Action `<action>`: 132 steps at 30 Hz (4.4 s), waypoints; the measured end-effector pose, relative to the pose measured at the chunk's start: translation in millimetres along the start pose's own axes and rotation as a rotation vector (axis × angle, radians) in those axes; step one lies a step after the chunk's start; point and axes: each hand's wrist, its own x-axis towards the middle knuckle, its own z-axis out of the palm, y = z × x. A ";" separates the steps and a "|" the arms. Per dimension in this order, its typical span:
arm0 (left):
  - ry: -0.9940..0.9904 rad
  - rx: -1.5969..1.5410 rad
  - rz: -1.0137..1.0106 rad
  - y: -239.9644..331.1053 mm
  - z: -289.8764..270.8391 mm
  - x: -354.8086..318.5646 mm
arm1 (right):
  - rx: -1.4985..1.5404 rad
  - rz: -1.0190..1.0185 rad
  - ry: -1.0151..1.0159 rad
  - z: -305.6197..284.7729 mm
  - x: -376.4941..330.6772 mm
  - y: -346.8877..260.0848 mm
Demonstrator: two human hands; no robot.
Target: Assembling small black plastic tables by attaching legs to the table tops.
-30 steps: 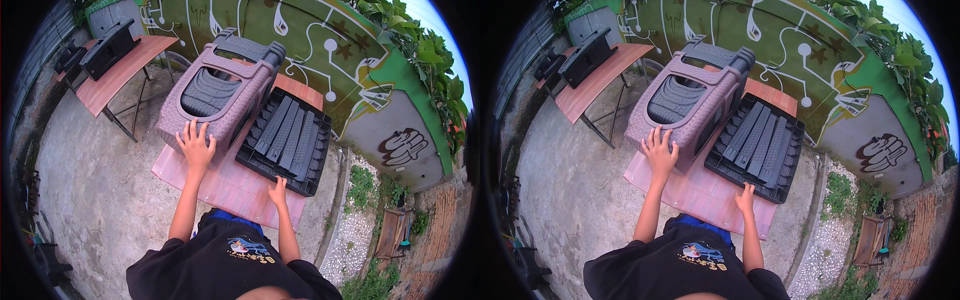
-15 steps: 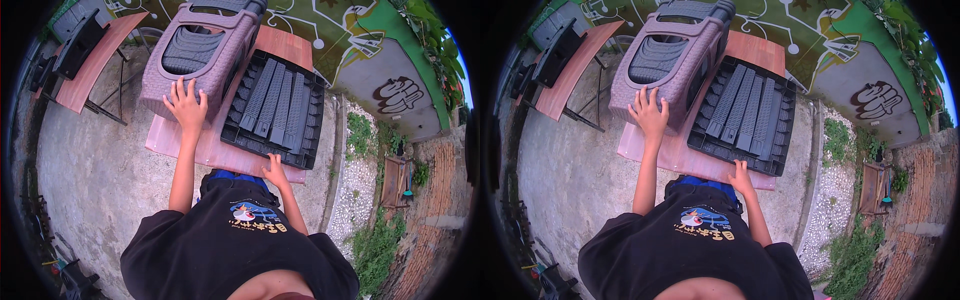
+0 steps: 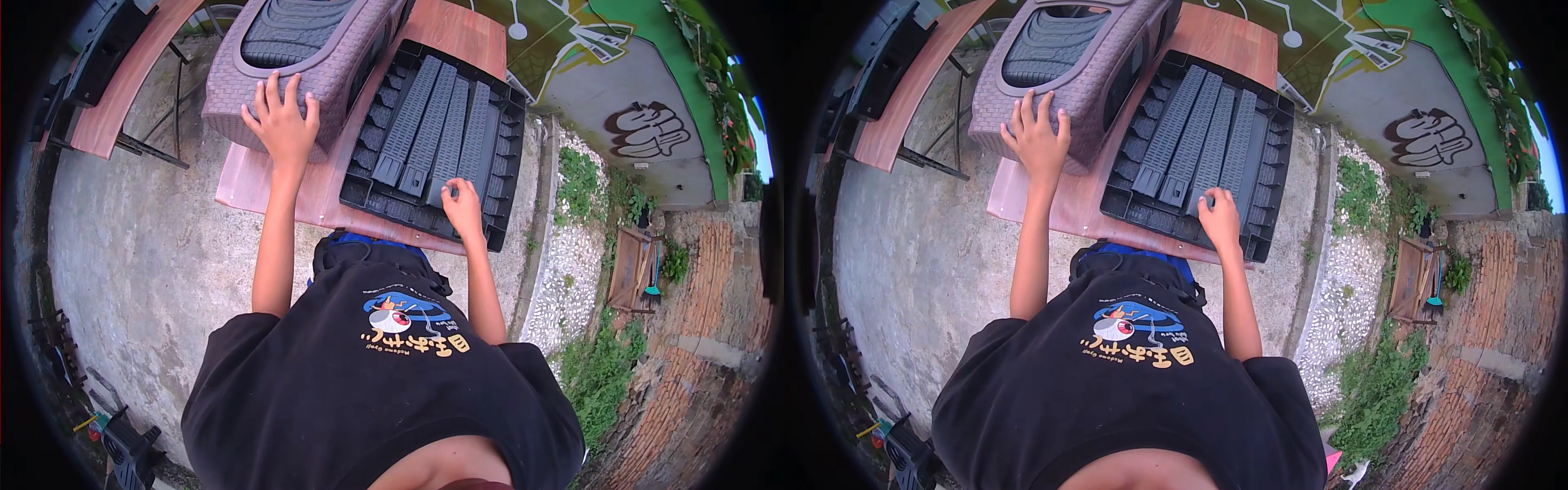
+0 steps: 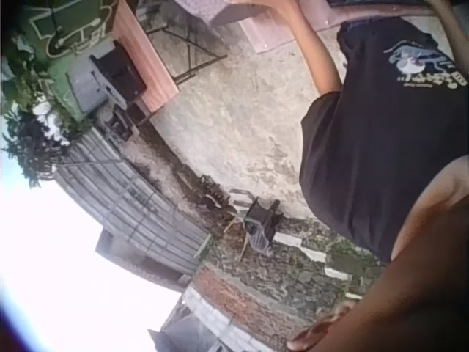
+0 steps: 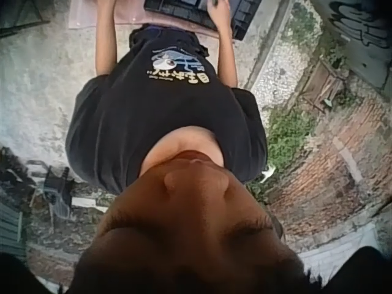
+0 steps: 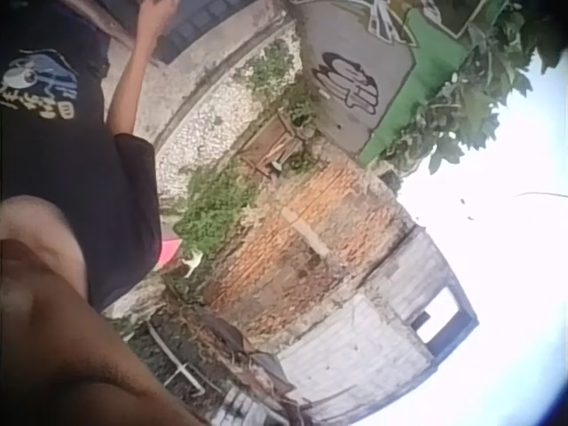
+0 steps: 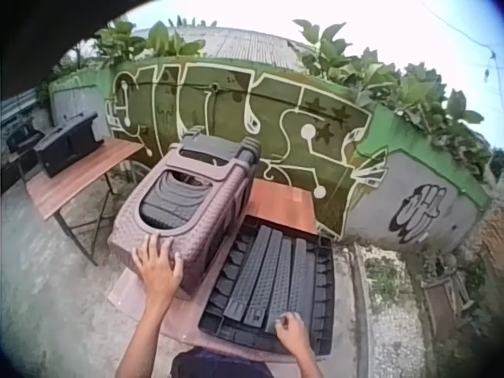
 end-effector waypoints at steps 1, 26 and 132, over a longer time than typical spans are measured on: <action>-0.006 0.000 -0.002 0.1 0.4 0.6 | -0.222 -0.119 0.112 -0.4 11.1 -5.5; -0.065 -0.020 0.018 -6.0 -0.7 -6.0 | -0.281 0.273 -0.103 39.7 113.4 3.0; -1.006 -1.699 0.449 377.2 -76.9 -24.1 | 0.013 -0.389 0.947 -339.6 -68.4 -114.8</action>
